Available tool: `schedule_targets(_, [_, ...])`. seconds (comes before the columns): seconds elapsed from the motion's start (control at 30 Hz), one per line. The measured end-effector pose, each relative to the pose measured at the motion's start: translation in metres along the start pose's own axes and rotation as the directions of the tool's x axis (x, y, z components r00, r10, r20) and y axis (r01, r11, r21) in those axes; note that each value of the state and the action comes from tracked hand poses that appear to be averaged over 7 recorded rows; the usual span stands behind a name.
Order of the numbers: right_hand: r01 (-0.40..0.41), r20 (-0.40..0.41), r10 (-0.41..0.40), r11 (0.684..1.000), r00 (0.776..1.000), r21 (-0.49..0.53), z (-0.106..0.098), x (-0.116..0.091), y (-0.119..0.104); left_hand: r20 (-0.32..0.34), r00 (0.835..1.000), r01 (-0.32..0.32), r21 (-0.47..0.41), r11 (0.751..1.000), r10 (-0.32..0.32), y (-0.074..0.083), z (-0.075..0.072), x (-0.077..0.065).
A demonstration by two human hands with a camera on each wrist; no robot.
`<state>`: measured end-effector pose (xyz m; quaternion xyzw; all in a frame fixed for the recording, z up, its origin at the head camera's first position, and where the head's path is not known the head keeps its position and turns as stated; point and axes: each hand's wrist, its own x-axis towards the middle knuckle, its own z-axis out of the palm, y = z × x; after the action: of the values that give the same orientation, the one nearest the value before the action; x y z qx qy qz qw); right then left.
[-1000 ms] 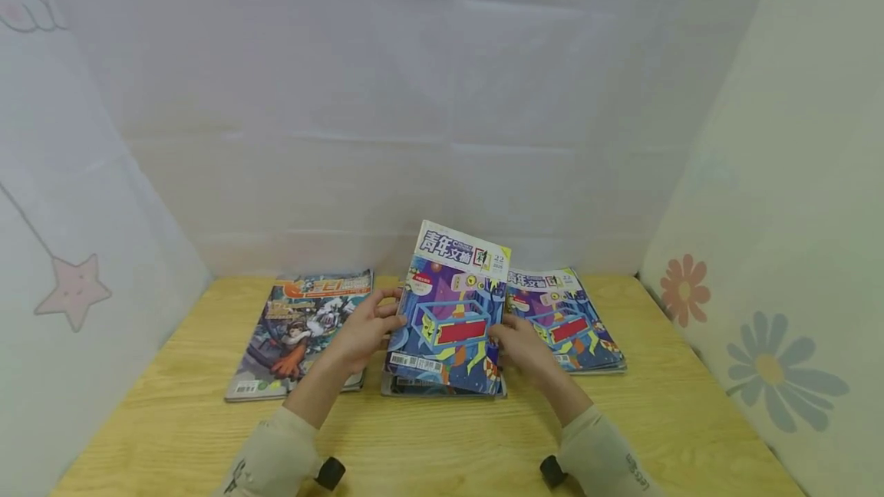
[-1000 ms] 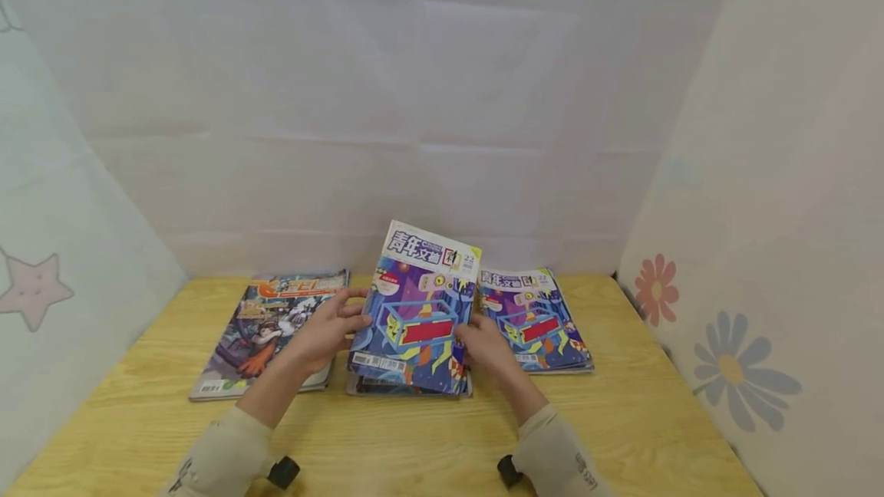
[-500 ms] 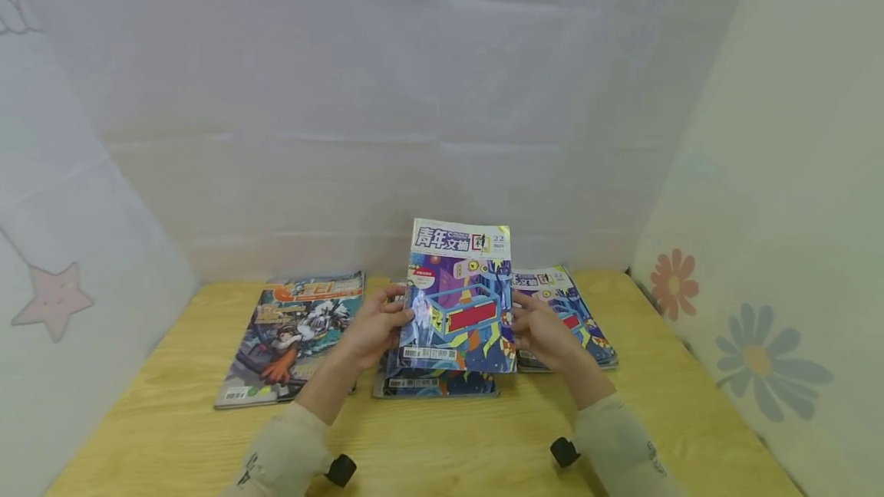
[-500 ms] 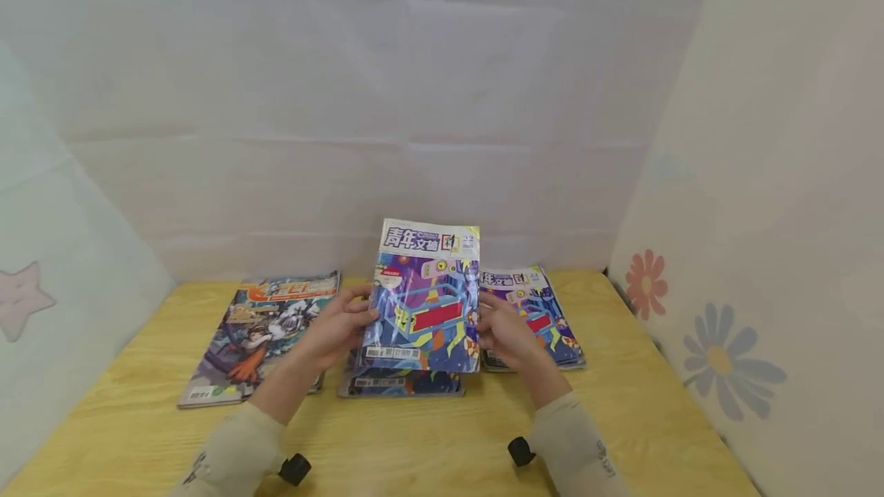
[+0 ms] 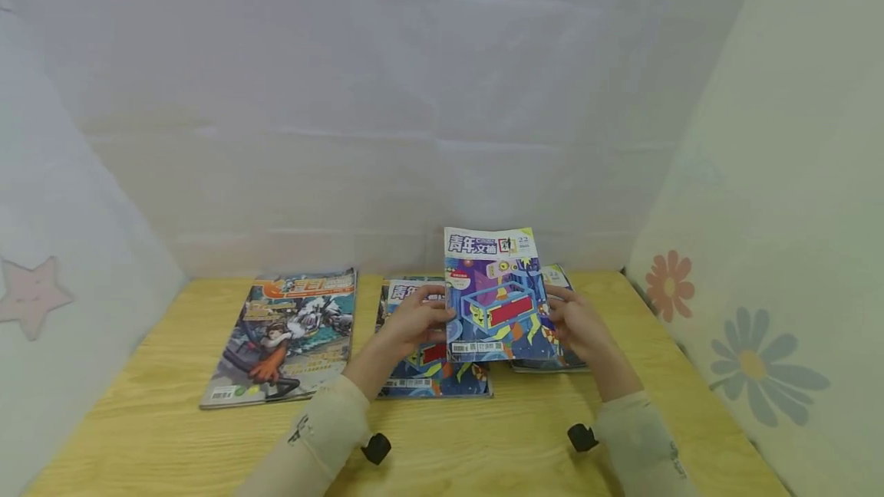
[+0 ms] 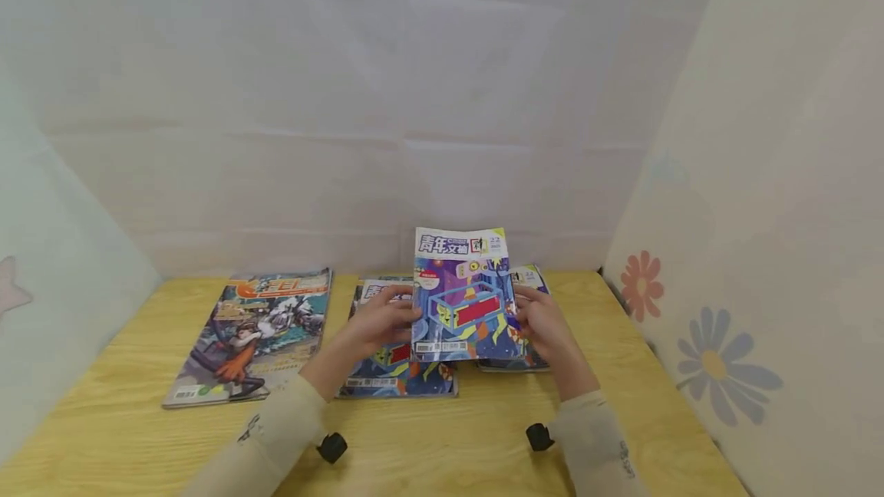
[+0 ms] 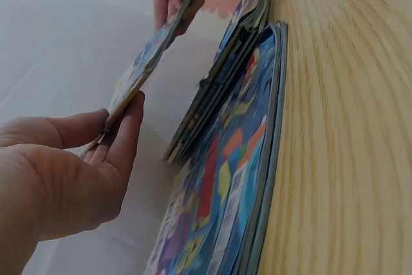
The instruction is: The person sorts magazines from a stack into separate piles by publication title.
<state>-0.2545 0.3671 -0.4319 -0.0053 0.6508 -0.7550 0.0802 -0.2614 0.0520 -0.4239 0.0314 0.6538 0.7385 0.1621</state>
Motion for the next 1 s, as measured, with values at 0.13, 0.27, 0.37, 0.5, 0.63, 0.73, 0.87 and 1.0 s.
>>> schedule_targets(0.13, [-0.022,-0.1,0.014,0.997,0.995,-0.079,-0.011,0.003,0.005,0.001,1.0,0.027,-0.02,0.999,-0.027,-0.01,0.015,0.015])
schedule_targets(0.27, [-0.05,-0.161,0.03,0.991,0.986,-0.121,-0.026,0.006,0.013,0.002,0.999,0.034,-0.015,0.999,-0.034,-0.022,0.029,0.026])
schedule_targets(0.37, [-0.053,-0.163,0.033,0.991,0.986,-0.12,-0.04,0.009,0.019,-0.002,0.999,0.038,0.003,0.999,-0.038,-0.03,0.038,0.032])
schedule_targets(0.5, [-0.061,-0.183,0.035,0.988,0.982,-0.138,-0.055,0.011,0.022,-0.004,0.999,0.046,0.034,0.998,-0.046,-0.038,0.053,0.037])
schedule_targets(0.63, [-0.092,-0.259,0.035,0.973,0.965,-0.21,-0.067,0.008,0.024,-0.02,0.999,0.047,0.07,0.996,-0.046,-0.041,0.073,0.04])
schedule_targets(0.73, [-0.117,-0.299,0.036,0.96,0.953,-0.255,-0.073,0.006,0.025,-0.049,0.999,0.023,0.104,0.994,-0.018,-0.044,0.087,0.043])
schedule_targets(0.87, [-0.125,-0.335,0.036,0.961,0.941,-0.245,-0.078,0.006,0.027,-0.096,0.994,-0.033,0.186,0.982,0.052,-0.048,0.098,0.045])
schedule_targets(1.0, [-0.097,-0.352,0.008,0.966,0.936,-0.238,-0.077,0.007,0.03,-0.143,0.986,-0.046,0.269,0.962,0.088,-0.049,0.101,0.042])
